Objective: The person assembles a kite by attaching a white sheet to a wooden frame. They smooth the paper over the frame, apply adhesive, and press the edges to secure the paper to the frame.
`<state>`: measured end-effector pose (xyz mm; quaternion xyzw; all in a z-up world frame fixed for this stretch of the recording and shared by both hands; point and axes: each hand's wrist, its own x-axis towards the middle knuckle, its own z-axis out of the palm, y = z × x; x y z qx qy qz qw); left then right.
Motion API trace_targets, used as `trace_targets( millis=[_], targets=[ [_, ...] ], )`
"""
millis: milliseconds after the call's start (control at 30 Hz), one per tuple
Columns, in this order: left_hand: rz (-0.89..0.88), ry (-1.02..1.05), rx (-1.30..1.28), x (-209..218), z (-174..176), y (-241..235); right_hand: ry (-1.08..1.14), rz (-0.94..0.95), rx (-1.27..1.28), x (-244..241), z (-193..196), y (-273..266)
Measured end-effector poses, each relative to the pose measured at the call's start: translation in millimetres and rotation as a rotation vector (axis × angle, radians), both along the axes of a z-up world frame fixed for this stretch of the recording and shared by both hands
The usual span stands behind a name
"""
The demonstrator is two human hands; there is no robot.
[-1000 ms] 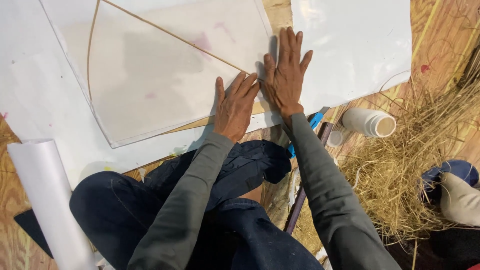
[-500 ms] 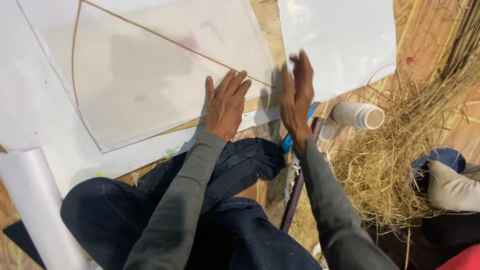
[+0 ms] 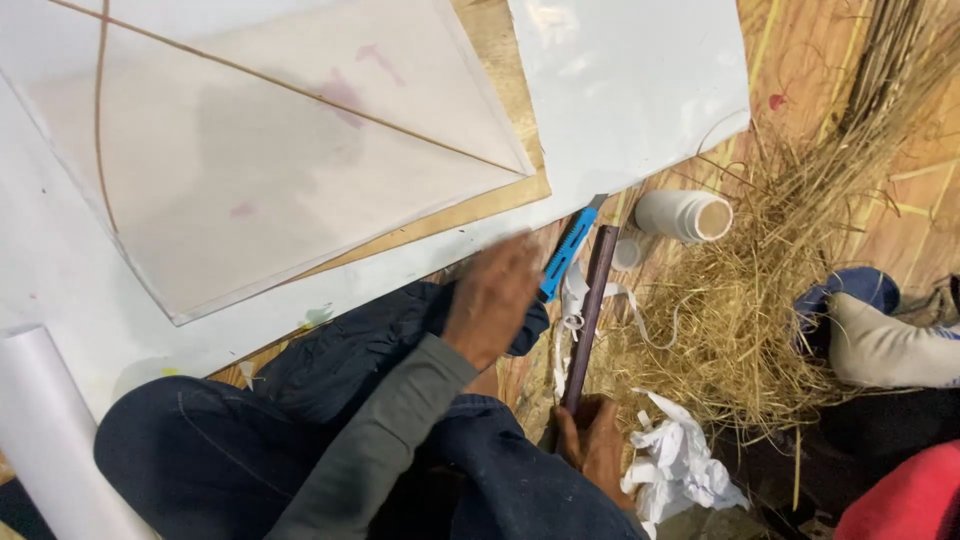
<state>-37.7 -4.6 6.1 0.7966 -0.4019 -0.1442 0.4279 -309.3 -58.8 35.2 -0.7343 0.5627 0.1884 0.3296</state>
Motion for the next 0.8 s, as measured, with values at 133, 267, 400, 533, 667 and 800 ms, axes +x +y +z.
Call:
trace_targets(
  millis=[133,267,400,533,667,800],
  targets=[
    [-0.138,0.579,0.006,-55.5,3.8,-8.1,-0.149,-0.127,0.068,1.5,16.3,12.0],
    [-0.334,1.170,0.217,-88.9,4.4,-13.7,-0.497,-0.142,-0.093,-30.5,12.4,31.9],
    [-0.406,1.321,0.256,-106.7,9.2,-22.4,-0.556,-0.066,-0.166,-24.2,21.6,31.9],
    [-0.180,1.139,-0.010,-58.1,57.2,-38.4,-0.597,-0.135,-0.130,-8.0,24.4,26.5],
    [-0.127,1.058,-0.376,-3.1,105.0,-44.0,-0.427,-0.106,-0.027,15.4,36.8,12.1],
    [-0.254,1.032,-0.577,17.5,120.7,-22.4,-1.344,-0.211,0.168,13.7,-2.1,-40.0]
  ],
)
